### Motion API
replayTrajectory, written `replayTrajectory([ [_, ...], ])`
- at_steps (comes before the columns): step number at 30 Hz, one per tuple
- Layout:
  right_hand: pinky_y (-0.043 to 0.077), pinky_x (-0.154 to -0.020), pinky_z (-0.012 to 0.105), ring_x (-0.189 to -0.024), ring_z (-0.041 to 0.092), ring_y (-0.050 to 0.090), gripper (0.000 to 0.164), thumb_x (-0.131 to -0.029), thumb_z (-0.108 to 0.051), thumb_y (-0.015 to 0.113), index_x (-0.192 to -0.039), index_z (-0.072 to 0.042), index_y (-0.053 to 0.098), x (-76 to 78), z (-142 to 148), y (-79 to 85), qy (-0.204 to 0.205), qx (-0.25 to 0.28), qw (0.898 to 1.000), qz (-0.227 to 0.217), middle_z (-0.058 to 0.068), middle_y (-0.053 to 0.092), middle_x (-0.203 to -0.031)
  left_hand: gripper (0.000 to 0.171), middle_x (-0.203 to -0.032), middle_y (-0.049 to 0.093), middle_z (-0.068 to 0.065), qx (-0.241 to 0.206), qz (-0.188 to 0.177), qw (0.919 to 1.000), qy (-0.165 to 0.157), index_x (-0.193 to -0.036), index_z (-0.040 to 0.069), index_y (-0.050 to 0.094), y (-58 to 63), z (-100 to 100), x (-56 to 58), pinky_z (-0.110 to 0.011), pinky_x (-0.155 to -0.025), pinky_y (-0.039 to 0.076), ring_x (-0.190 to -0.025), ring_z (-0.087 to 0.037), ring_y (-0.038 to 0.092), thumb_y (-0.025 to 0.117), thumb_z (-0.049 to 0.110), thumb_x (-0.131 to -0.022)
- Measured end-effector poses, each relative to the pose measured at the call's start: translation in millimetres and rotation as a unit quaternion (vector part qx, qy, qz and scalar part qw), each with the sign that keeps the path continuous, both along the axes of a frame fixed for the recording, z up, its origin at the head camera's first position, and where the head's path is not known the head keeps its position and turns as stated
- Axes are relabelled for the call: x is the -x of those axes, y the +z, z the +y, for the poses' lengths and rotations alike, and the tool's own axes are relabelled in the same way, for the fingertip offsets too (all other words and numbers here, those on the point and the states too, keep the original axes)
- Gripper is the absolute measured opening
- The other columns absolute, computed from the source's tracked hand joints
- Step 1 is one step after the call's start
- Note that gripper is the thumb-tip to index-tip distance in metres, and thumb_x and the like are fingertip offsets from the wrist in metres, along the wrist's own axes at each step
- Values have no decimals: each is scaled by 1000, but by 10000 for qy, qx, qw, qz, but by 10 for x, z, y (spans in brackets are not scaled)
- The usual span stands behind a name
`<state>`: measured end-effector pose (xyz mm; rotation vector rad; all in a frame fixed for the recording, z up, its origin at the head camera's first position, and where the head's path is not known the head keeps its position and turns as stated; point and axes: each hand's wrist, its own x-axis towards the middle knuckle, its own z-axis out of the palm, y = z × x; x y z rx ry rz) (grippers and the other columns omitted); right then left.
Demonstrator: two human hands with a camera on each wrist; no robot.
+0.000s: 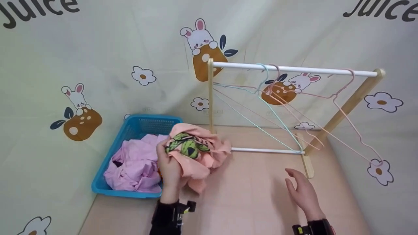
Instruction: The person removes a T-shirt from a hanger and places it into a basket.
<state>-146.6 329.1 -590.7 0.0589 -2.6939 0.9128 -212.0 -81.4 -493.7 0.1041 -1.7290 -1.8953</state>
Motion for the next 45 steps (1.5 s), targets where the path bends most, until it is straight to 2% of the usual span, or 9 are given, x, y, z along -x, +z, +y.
replayTrajectory([
  [6,43,-94,59,-112,43,58,37,-91,-2,66,-127,6,59,16,-12,-39,64,-55,10000,-16,26,62,-122,21,-141,48,-20,-1161,1084,9872,149,-122,-4,47,574,-449,54,-38,-97,48,-126,-31,48,46,-2,-102],
  [13,40,-98,58,-119,44,55,38,-90,-1,67,-127,6,59,-19,14,-39,53,-94,9999,50,26,60,-126,19,-138,55,-12,-1146,1580,9712,1366,-112,2,51,971,-860,48,-38,-99,48,-128,-28,50,50,-9,-97],
  [23,39,-99,60,-119,46,54,38,-91,-3,65,-128,6,59,-42,28,-64,13,-115,9999,-82,27,60,-127,15,-125,56,-24,-2585,3247,8897,1902,-97,-2,37,1588,-1141,43,-50,-85,51,-109,-43,56,26,-12,-100],
  [27,39,-99,60,-120,46,53,39,-91,-3,66,-128,7,58,-33,33,-60,3,-102,9998,-167,27,59,-127,14,-130,59,-17,-1290,2566,9382,1930,-112,-2,45,1402,-1280,203,-42,-95,48,-119,-34,56,37,-7,-101],
  [31,39,-99,59,-120,46,53,39,-91,-3,66,-128,6,58,-24,27,-50,13,-123,9998,-150,27,59,-128,37,-141,54,-4,1293,418,9718,1925,-137,5,46,860,-1416,402,-33,-105,40,-128,-18,50,52,9,-101],
  [34,39,-99,59,-120,46,54,39,-91,-2,66,-128,6,58,-25,21,-46,32,-157,9998,-138,27,59,-127,43,-137,56,-11,3294,-618,9358,1090,-140,7,50,432,-1456,557,-45,-105,39,-125,-28,51,50,1,-97],
  [37,39,-99,59,-120,45,53,39,-91,-2,66,-128,6,58,-24,16,-45,48,-190,9997,-136,26,59,-128,53,-146,45,-21,4739,-1426,8683,-319,-142,8,50,63,-1455,638,-71,-104,26,-135,-46,35,47,-8,-92],
  [41,39,-100,59,-120,45,53,40,-90,-2,67,-129,6,58,-19,13,-47,55,-208,9997,-139,26,59,-128,61,-163,5,-21,5050,-3142,7713,-2266,-155,17,33,-266,-1390,600,-87,-90,-4,-143,-54,-8,55,22,-98],
  [45,38,-100,59,-121,45,53,41,-90,-2,67,-129,5,59,-18,12,-68,87,-218,9996,-165,26,59,-129,73,-163,-10,-20,3582,-4348,7718,-2951,-159,16,20,-425,-1323,538,-57,-100,40,-139,-48,20,55,39,-100],
])
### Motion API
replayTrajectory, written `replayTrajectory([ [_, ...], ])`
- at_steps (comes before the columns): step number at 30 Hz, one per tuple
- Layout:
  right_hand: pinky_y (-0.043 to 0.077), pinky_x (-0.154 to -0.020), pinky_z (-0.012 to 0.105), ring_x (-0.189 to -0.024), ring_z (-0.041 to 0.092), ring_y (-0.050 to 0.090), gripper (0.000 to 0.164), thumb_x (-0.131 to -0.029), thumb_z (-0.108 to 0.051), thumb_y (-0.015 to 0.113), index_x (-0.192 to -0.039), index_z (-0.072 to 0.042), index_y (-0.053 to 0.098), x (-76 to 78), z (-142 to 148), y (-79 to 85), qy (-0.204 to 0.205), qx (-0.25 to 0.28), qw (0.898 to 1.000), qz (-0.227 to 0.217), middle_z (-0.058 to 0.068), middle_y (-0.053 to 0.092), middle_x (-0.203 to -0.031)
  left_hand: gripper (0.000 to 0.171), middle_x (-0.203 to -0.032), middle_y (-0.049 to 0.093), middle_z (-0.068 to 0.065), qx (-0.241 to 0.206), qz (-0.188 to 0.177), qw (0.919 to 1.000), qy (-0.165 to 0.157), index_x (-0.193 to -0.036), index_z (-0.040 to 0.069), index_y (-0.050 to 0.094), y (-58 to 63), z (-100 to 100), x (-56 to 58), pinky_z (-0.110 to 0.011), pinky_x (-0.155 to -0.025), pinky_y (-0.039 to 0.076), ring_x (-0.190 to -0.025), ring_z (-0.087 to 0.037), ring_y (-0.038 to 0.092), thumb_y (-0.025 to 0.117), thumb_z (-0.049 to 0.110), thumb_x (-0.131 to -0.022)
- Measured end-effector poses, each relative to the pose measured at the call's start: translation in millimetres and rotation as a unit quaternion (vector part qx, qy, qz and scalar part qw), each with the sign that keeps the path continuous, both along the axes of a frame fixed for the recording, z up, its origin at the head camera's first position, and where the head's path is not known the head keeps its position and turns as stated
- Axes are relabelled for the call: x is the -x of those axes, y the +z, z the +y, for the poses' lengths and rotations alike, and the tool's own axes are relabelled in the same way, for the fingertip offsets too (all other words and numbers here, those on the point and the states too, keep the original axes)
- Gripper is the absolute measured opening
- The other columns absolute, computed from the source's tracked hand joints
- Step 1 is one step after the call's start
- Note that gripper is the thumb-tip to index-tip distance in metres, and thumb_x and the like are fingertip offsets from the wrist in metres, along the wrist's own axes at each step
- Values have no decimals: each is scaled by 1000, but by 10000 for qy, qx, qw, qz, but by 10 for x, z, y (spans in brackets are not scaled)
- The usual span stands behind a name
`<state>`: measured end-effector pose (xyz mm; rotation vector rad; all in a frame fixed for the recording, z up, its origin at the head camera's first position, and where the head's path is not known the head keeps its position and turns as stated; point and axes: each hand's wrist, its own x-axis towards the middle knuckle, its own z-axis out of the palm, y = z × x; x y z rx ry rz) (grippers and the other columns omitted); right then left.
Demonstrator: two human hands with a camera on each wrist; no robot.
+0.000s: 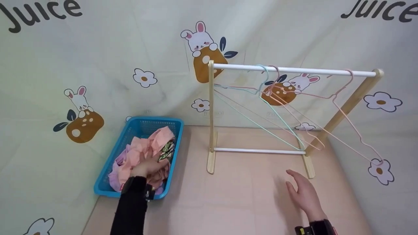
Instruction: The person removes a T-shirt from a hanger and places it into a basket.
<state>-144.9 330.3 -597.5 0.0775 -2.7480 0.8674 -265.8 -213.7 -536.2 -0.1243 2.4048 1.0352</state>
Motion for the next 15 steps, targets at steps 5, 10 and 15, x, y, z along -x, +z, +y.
replayTrajectory([
  [5,38,-101,59,-121,46,53,42,-89,-2,69,-129,5,59,-4,1,-34,95,-42,9999,-24,26,59,-130,69,-146,37,-24,-1097,-773,9871,870,-159,8,11,39,69,-58,-24,-53,46,-68,-22,61,49,26,-105],
  [10,38,-101,59,-121,46,53,42,-88,-4,70,-129,4,60,11,-5,27,152,-164,9997,48,26,58,-132,67,-143,35,-29,-1173,-984,9855,733,-153,5,30,82,61,-15,-34,-80,53,-97,-32,62,60,31,-99],
  [15,33,-102,64,-127,48,46,48,-88,-10,73,-132,2,58,34,-39,114,234,-530,9982,158,27,52,-138,80,-162,-19,-18,-195,8,9998,18,-159,11,17,209,20,31,-71,-110,7,-142,-48,-18,49,54,-99],
])
